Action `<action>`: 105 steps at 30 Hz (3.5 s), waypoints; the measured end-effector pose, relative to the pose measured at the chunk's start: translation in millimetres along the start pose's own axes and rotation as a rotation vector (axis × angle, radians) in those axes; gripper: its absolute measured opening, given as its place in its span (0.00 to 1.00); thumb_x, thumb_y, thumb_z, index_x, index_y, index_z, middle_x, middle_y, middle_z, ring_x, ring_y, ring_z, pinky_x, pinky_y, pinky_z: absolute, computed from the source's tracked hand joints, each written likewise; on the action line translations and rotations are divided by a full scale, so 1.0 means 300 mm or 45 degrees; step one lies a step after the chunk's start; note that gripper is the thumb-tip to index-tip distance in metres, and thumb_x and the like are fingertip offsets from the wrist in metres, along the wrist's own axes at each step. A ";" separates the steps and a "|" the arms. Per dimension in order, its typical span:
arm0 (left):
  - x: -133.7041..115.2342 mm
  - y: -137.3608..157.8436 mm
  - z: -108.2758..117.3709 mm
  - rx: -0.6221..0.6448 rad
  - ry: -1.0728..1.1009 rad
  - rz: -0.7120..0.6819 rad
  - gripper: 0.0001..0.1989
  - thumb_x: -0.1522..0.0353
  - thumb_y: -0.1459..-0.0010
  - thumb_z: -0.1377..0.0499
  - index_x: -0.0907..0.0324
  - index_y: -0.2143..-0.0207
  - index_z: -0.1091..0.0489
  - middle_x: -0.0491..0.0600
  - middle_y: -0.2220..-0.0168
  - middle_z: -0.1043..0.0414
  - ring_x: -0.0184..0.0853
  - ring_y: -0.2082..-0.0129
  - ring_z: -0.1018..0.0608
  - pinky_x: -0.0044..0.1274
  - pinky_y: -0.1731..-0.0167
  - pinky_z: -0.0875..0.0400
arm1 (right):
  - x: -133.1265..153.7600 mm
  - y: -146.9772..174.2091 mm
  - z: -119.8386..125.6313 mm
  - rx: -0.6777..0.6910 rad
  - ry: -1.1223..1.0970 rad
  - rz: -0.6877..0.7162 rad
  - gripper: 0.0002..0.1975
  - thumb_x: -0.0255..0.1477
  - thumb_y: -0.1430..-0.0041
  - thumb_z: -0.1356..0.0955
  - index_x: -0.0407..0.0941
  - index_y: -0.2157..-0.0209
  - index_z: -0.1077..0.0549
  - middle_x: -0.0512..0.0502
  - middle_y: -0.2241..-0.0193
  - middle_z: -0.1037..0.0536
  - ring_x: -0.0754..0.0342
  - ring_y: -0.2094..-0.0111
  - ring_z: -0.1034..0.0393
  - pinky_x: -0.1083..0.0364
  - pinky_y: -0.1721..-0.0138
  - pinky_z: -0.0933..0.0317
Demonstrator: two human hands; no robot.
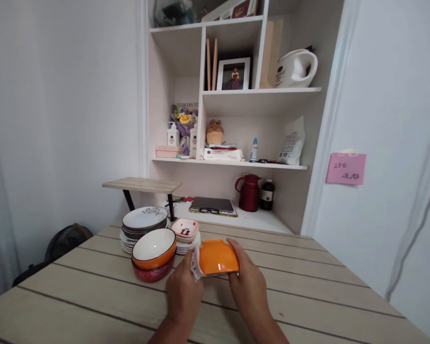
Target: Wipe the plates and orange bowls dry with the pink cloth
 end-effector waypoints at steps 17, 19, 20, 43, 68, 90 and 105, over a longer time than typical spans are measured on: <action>0.046 0.006 -0.028 -0.087 0.800 0.248 0.20 0.73 0.49 0.41 0.57 0.52 0.27 0.55 0.57 0.20 0.42 0.54 0.20 0.26 0.56 0.28 | -0.023 0.003 0.029 -0.071 -0.558 -0.104 0.19 0.31 0.43 0.38 0.47 0.51 0.25 0.43 0.50 0.21 0.44 0.48 0.29 0.47 0.45 0.37; 0.052 0.004 -0.045 -0.116 0.958 0.266 0.18 0.69 0.51 0.38 0.59 0.55 0.26 0.56 0.58 0.20 0.43 0.55 0.20 0.27 0.55 0.27 | -0.022 0.012 0.010 -0.051 -0.700 -0.167 0.20 0.38 0.41 0.36 0.46 0.50 0.26 0.41 0.48 0.23 0.43 0.46 0.30 0.47 0.47 0.35; 0.051 0.004 -0.054 -0.117 1.023 0.270 0.18 0.67 0.52 0.37 0.59 0.56 0.25 0.56 0.59 0.20 0.43 0.55 0.20 0.28 0.55 0.27 | -0.025 0.020 -0.005 -0.034 -0.774 -0.217 0.22 0.42 0.40 0.36 0.46 0.49 0.27 0.40 0.47 0.23 0.42 0.47 0.29 0.48 0.50 0.32; 0.049 0.004 -0.002 -0.115 0.487 0.114 0.23 0.70 0.46 0.45 0.56 0.46 0.30 0.55 0.55 0.21 0.42 0.55 0.19 0.28 0.56 0.27 | -0.004 -0.028 0.008 0.022 -0.541 -0.162 0.25 0.35 0.46 0.33 0.48 0.46 0.30 0.45 0.58 0.19 0.46 0.58 0.24 0.47 0.54 0.33; -0.026 0.013 0.025 -0.188 0.209 -0.179 0.23 0.77 0.48 0.46 0.56 0.49 0.30 0.53 0.55 0.21 0.40 0.55 0.20 0.26 0.58 0.27 | 0.003 -0.003 0.048 -0.056 -0.170 0.023 0.25 0.23 0.47 0.39 0.53 0.49 0.25 0.50 0.50 0.20 0.47 0.50 0.26 0.48 0.47 0.35; 0.044 -0.018 -0.082 -0.044 1.335 0.282 0.20 0.66 0.53 0.37 0.61 0.55 0.25 0.57 0.56 0.21 0.43 0.53 0.21 0.29 0.52 0.28 | -0.026 0.034 -0.040 -0.055 -0.986 -0.427 0.19 0.42 0.41 0.34 0.48 0.53 0.25 0.43 0.52 0.20 0.42 0.48 0.29 0.47 0.46 0.37; 0.093 -0.018 -0.025 -0.067 0.597 0.326 0.14 0.69 0.42 0.46 0.60 0.56 0.25 0.56 0.62 0.19 0.42 0.60 0.19 0.28 0.63 0.27 | -0.032 0.002 -0.044 0.059 -0.511 -0.281 0.23 0.37 0.43 0.35 0.47 0.46 0.32 0.42 0.49 0.23 0.43 0.51 0.27 0.44 0.49 0.35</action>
Point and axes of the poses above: each hand's wrist, its own y-axis away from the middle knuckle, its own z-axis out of the back of the hand, x = y × z, the point moved 9 cm from there along -y, towards the middle knuckle
